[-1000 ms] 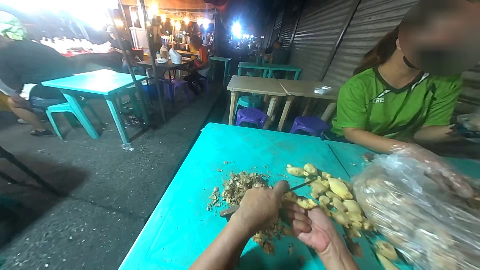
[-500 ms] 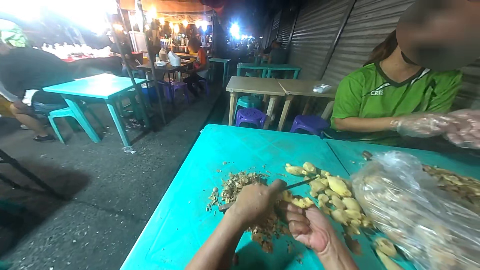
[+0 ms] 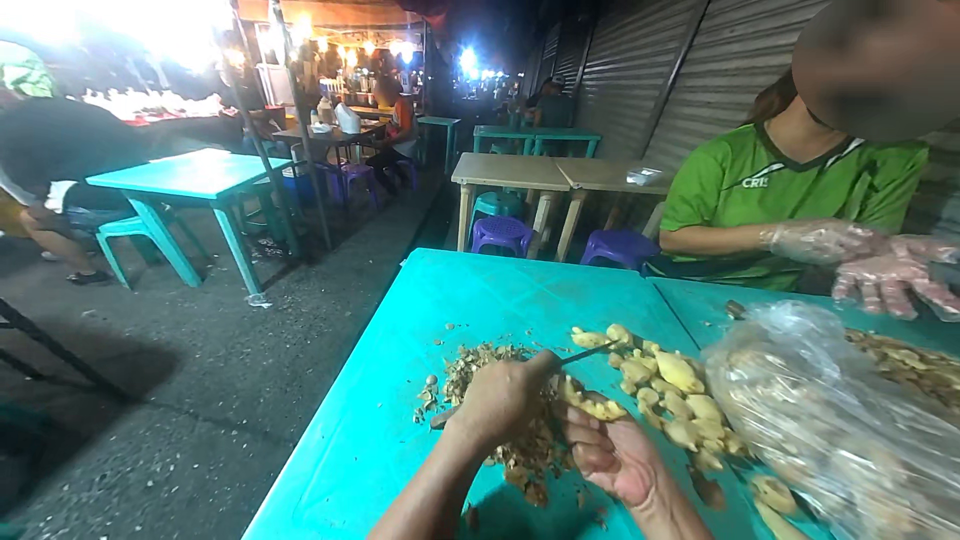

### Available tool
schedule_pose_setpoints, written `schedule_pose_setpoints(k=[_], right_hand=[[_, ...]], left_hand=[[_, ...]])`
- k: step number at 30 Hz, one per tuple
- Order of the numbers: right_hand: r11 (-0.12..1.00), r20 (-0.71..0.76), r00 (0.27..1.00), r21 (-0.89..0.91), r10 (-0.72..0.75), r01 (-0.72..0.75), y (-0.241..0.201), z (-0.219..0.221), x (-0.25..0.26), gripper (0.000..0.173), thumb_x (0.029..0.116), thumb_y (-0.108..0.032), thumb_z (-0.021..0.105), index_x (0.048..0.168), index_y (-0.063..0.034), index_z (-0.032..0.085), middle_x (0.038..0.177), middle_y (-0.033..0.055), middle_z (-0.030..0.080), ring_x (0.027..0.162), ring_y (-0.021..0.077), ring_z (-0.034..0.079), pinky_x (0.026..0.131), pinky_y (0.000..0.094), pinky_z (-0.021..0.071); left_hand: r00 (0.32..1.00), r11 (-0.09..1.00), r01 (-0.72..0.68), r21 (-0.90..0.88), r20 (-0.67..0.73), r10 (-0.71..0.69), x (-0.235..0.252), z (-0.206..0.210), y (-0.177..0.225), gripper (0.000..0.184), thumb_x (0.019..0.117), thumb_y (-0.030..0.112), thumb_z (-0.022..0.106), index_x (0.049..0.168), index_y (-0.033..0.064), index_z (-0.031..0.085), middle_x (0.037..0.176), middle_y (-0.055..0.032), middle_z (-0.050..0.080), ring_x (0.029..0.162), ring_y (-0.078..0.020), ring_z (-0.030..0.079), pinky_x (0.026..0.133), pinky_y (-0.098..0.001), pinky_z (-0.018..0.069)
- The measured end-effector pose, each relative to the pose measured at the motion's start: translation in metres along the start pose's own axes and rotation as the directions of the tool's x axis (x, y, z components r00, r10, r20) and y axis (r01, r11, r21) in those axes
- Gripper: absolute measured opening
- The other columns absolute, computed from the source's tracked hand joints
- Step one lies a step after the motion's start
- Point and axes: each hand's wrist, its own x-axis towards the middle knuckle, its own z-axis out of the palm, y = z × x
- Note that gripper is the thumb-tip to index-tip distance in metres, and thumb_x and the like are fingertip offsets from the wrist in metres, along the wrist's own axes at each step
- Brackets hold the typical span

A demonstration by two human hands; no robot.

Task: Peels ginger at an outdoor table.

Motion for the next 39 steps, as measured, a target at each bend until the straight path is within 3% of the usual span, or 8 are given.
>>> schedule_pose_setpoints(k=[7,13,17,20,22,26,32,39], right_hand=[[0.991,-0.079,0.994,0.099,-0.079,0.087,0.0,0.001,-0.003,0.038,0.1025,-0.025,0.038,0.088,-0.004,0.067,0.07,0.0026,0.063,0.042,0.0008,0.051,0.037,0.0128,0.0432],[1.0,0.002,1.0,0.027,0.004,-0.004,0.003,-0.002,-0.002,0.024,0.0979,-0.022,0.051,0.089,-0.0058,0.066,0.068,0.0019,0.061,0.044,0.0026,0.054,0.04,0.0145,0.0478],[0.907,-0.167,0.948,-0.373,-0.272,0.195,0.006,0.013,0.002,0.025,0.1077,-0.024,0.035,0.102,-0.0168,0.059,0.064,-0.0037,0.053,0.045,0.0006,0.047,0.04,0.0145,0.0409],[0.763,-0.312,0.819,-0.61,-0.481,0.216,0.013,0.03,0.004,0.022,0.1118,-0.02,0.035,0.117,-0.0139,0.055,0.078,0.0032,0.062,0.062,0.0128,0.063,0.056,0.0272,0.0564],[0.736,-0.325,0.801,-0.647,-0.502,0.199,0.014,0.03,0.004,0.02,0.1113,-0.017,0.037,0.118,-0.012,0.055,0.081,0.0049,0.062,0.063,0.0139,0.063,0.055,0.0273,0.0558],[0.69,-0.176,0.849,-0.673,-0.499,0.266,0.01,0.019,0.006,0.026,0.1077,-0.016,0.03,0.113,-0.0132,0.056,0.064,-0.0041,0.047,0.044,0.0014,0.038,0.04,0.0156,0.0333],[0.792,-0.117,0.903,-0.535,-0.414,0.294,0.004,0.013,0.003,0.029,0.1059,-0.019,0.028,0.102,-0.0135,0.056,0.062,-0.0054,0.047,0.042,-0.0012,0.039,0.038,0.0128,0.035],[0.819,-0.077,0.922,-0.492,-0.378,0.295,0.003,0.012,0.0,0.019,0.1011,-0.02,0.039,0.097,-0.017,0.057,0.065,-0.0051,0.051,0.043,-0.0021,0.042,0.039,0.0121,0.037]], left_hand=[[0.997,1.0,0.03,0.009,0.068,-0.031,-0.001,0.007,0.017,0.043,0.1135,0.027,0.034,0.155,0.02,0.042,0.101,-0.0212,0.072,0.099,-0.0426,0.07,0.087,-0.0629,0.0538],[1.0,0.999,0.009,0.042,-0.027,-0.008,0.001,0.005,-0.003,0.033,0.1117,0.022,0.038,0.135,0.0126,0.059,0.095,-0.0196,0.071,0.094,-0.041,0.071,0.082,-0.0617,0.0545],[0.994,0.988,0.077,-0.131,-0.063,-0.086,-0.003,0.003,0.006,0.036,0.1128,0.028,0.037,0.139,0.011,0.054,0.092,-0.0165,0.069,0.088,-0.034,0.069,0.082,-0.0547,0.0556],[0.992,0.986,0.12,-0.117,-0.015,-0.122,-0.004,0.001,0.016,0.036,0.1127,0.026,0.037,0.144,0.0132,0.051,0.096,-0.0184,0.07,0.092,-0.0365,0.07,0.085,-0.0573,0.0551],[0.99,0.988,0.139,-0.065,0.003,-0.14,-0.005,-0.001,0.015,0.038,0.1128,0.026,0.037,0.147,0.0158,0.05,0.098,-0.0188,0.07,0.095,-0.0374,0.07,0.087,-0.0578,0.0545],[0.994,0.994,0.091,0.065,0.048,-0.095,-0.006,-0.008,0.009,0.04,0.1135,0.027,0.035,0.151,0.0208,0.046,0.099,-0.0199,0.071,0.098,-0.0401,0.07,0.087,-0.0601,0.0536],[0.996,0.999,-0.005,0.052,0.086,0.0,-0.005,-0.004,0.006,0.039,0.1138,0.028,0.034,0.15,0.0193,0.046,0.1,-0.0211,0.07,0.095,-0.0419,0.07,0.085,-0.0616,0.0536],[0.995,0.997,-0.018,0.069,0.103,0.011,-0.005,0.002,0.01,0.04,0.1139,0.026,0.034,0.153,0.0183,0.042,0.1,-0.0226,0.07,0.097,-0.0438,0.07,0.086,-0.0621,0.054]])
